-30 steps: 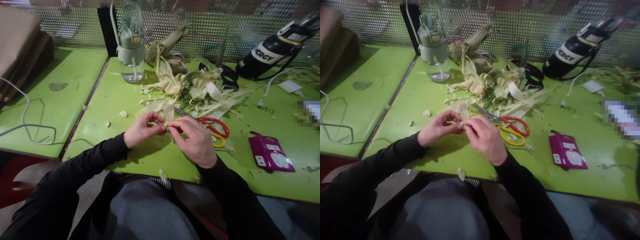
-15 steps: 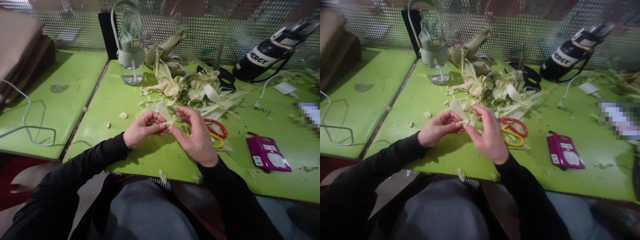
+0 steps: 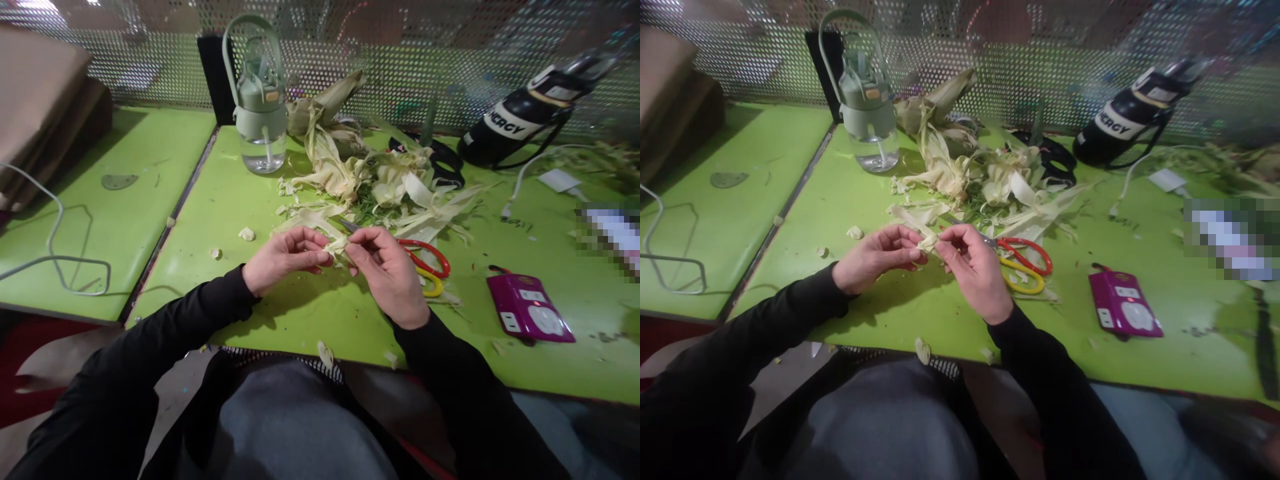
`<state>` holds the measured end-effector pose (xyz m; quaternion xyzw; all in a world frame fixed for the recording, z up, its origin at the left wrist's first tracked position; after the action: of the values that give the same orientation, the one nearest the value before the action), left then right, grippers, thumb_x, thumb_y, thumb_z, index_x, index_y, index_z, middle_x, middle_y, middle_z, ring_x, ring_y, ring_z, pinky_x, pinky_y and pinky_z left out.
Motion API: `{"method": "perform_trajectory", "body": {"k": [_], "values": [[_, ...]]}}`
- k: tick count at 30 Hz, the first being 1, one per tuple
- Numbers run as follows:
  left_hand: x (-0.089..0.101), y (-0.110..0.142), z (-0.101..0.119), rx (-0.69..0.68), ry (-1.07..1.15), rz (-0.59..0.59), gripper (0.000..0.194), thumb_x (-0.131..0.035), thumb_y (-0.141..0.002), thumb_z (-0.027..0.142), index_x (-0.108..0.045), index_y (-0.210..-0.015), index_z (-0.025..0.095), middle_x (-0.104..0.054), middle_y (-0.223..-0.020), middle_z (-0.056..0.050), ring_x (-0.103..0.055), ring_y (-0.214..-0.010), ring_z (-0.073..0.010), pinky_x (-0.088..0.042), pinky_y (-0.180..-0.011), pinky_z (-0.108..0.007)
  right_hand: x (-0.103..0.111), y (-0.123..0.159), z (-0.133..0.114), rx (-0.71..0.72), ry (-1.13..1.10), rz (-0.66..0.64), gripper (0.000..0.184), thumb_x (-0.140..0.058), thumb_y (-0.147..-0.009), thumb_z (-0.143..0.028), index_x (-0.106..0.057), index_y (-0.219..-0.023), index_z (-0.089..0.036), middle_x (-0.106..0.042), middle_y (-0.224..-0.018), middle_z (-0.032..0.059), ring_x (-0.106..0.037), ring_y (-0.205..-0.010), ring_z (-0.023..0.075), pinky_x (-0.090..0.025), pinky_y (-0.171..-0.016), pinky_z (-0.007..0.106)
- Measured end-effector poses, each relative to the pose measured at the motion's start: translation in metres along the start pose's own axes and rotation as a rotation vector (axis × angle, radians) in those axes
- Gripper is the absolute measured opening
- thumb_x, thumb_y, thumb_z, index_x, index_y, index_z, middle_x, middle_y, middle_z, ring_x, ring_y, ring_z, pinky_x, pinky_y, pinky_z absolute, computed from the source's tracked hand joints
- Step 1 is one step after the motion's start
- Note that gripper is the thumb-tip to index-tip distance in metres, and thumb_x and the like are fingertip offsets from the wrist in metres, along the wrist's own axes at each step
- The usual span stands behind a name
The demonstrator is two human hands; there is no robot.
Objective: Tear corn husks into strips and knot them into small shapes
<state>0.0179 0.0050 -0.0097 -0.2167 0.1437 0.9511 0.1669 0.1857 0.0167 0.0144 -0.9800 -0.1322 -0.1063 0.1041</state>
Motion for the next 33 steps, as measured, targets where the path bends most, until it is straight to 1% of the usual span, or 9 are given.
{"method": "perform_trajectory", "body": {"k": [4, 7, 9, 12, 15, 21, 26, 29, 33], "values": [[0.001, 0.002, -0.002, 0.083, -0.010, -0.044, 0.027, -0.082, -0.078, 0.019, -0.062, -0.094, 0.012, -0.074, -0.082, -0.002, -0.069, -0.073, -0.0079, -0.055, -0.073, -0.022, 0.002, 0.001, 0.000, 0.043, -0.073, 0.068, 0.024, -0.068, -0.092, -0.047, -0.059, -0.095, -0.025, -0.053, -0.072, -0.0048, -0.048, -0.053, 0.0083, -0.039, -0.048, 0.024], [0.000, 0.005, -0.001, 0.082, -0.079, -0.081, 0.027, -0.079, -0.081, 0.023, -0.062, -0.099, 0.013, -0.073, -0.083, -0.002, -0.070, -0.077, -0.0103, -0.054, -0.072, -0.023, 0.001, 0.001, -0.002, 0.062, -0.051, 0.068, 0.023, -0.067, -0.092, -0.047, -0.059, -0.095, -0.025, -0.051, -0.068, -0.0053, -0.045, -0.052, 0.0089, -0.037, -0.047, 0.024], [0.000, 0.005, 0.002, 0.022, -0.201, -0.081, 0.027, -0.076, -0.083, 0.027, -0.063, -0.102, 0.014, -0.070, -0.082, -0.002, -0.068, -0.076, -0.0107, -0.053, -0.070, -0.023, -0.001, 0.001, -0.004, 0.070, 0.012, 0.041, 0.020, -0.068, -0.093, -0.043, -0.060, -0.093, -0.025, -0.052, -0.068, -0.0050, -0.045, -0.053, 0.0090, -0.037, -0.049, 0.025], [0.000, 0.006, 0.012, -0.153, -0.492, -0.042, 0.021, -0.069, -0.088, 0.032, -0.065, -0.097, 0.013, -0.067, -0.083, -0.002, -0.061, -0.073, -0.0092, -0.050, -0.069, -0.023, -0.002, 0.001, -0.007, 0.089, 0.106, 0.013, 0.016, -0.069, -0.093, -0.038, -0.061, -0.092, -0.024, -0.057, -0.075, -0.0035, -0.047, -0.057, 0.0092, -0.042, -0.056, 0.026], [0.000, 0.005, 0.019, -0.263, -0.682, -0.014, 0.018, -0.061, -0.093, 0.030, -0.066, -0.091, 0.013, -0.067, -0.082, -0.003, -0.060, -0.074, -0.0094, -0.050, -0.071, -0.023, -0.003, 0.001, -0.007, 0.100, 0.166, -0.020, 0.015, -0.066, -0.095, -0.038, -0.063, -0.095, -0.023, -0.062, -0.081, -0.0013, -0.053, -0.065, 0.0113, -0.046, -0.063, 0.027], [0.000, 0.003, 0.010, -0.173, -0.566, -0.056, 0.018, -0.059, -0.095, 0.024, -0.058, -0.109, 0.013, -0.067, -0.068, 0.001, -0.065, -0.062, -0.0092, -0.052, -0.062, -0.021, 0.002, -0.001, -0.009, 0.132, 0.241, -0.022, 0.021, -0.058, -0.098, -0.042, -0.065, -0.105, -0.024, -0.069, -0.095, 0.0027, -0.063, -0.080, 0.0154, -0.050, -0.072, 0.029], [-0.007, 0.008, 0.011, -0.190, -0.773, -0.013, 0.017, -0.060, -0.094, 0.030, -0.063, -0.090, 0.014, -0.067, -0.064, 0.000, -0.058, -0.054, -0.0067, -0.044, -0.056, -0.019, -0.006, -0.002, -0.013, 0.189, 0.352, -0.067, 0.022, -0.065, -0.094, -0.045, -0.067, -0.099, -0.024, -0.069, -0.094, 0.0037, -0.064, -0.084, 0.0175, -0.051, -0.071, 0.030], [-0.011, 0.009, 0.009, -0.186, -0.772, -0.032, 0.020, -0.061, -0.092, 0.032, -0.061, -0.082, 0.015, -0.068, -0.064, 0.001, -0.056, -0.053, -0.0061, -0.043, -0.056, -0.019, -0.009, -0.002, -0.014, 0.183, 0.346, -0.040, 0.022, -0.065, -0.094, -0.043, -0.063, -0.086, -0.023, -0.064, -0.084, 0.0017, -0.059, -0.074, 0.0158, -0.048, -0.065, 0.029], [-0.015, 0.007, -0.001, -0.113, -0.562, -0.077, 0.019, -0.064, -0.091, 0.032, -0.057, -0.096, 0.015, -0.066, -0.061, 0.003, -0.059, -0.054, -0.0070, -0.046, -0.058, -0.019, -0.007, -0.001, -0.009, 0.051, 0.203, 0.041, 0.024, -0.059, -0.097, -0.042, -0.054, -0.083, -0.023, -0.054, -0.074, -0.0021, -0.048, -0.061, 0.0118, -0.041, -0.056, 0.027]]}}
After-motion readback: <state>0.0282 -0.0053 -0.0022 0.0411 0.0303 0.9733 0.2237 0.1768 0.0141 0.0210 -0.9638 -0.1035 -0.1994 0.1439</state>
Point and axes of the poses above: each hand's wrist, its own y-axis away from the middle knuckle, its own x-axis out of the back of the hand, z = x × y, the point moved 5 cm from there along -y, towards the middle knuckle
